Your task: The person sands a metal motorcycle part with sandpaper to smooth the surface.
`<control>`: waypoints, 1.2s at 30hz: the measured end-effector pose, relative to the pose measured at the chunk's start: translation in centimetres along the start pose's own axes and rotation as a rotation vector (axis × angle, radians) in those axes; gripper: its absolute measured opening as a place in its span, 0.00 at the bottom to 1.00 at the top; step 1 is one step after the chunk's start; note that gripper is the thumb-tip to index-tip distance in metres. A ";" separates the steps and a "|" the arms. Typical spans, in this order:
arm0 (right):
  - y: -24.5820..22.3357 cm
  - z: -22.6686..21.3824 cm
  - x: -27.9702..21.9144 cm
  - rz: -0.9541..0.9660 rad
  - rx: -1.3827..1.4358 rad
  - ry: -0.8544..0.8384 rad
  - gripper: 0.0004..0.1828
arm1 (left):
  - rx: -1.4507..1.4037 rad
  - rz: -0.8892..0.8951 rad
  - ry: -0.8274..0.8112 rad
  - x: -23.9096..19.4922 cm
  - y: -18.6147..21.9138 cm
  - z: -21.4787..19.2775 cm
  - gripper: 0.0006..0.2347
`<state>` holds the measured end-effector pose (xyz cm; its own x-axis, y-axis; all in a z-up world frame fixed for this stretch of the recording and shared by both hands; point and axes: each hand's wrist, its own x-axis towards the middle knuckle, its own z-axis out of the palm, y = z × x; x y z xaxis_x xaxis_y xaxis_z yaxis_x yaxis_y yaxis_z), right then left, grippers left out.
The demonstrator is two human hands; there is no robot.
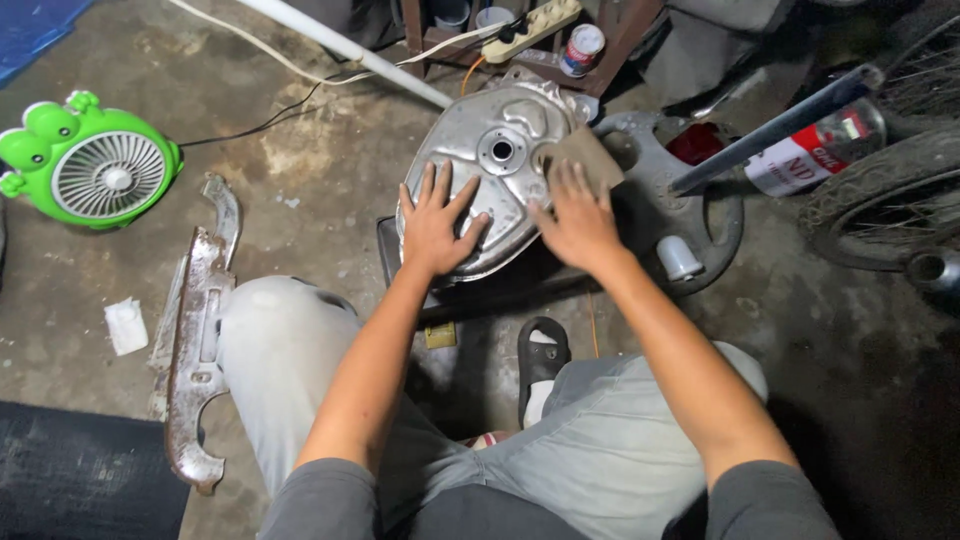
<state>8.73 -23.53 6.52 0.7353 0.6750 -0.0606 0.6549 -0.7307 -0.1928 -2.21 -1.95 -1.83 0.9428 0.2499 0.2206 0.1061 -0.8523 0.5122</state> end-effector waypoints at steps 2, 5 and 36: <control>-1.9 0.8 -2.4 -0.057 0.005 -0.078 0.44 | -0.051 -0.012 0.033 0.1 0.1 0.1 0.26; -1.8 -0.1 -3.0 -0.146 0.002 -0.195 0.44 | -0.167 -0.063 0.081 1.2 -0.7 0.4 0.28; -5.0 3.5 -4.6 -0.210 -0.051 0.143 0.45 | -0.092 -0.399 -0.109 1.3 -3.8 -2.7 0.33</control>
<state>1.49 -22.60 4.28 0.5969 0.7940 0.1149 0.8013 -0.5826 -0.1364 -2.20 2.88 -1.29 0.8618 0.4979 -0.0970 0.4461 -0.6528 0.6123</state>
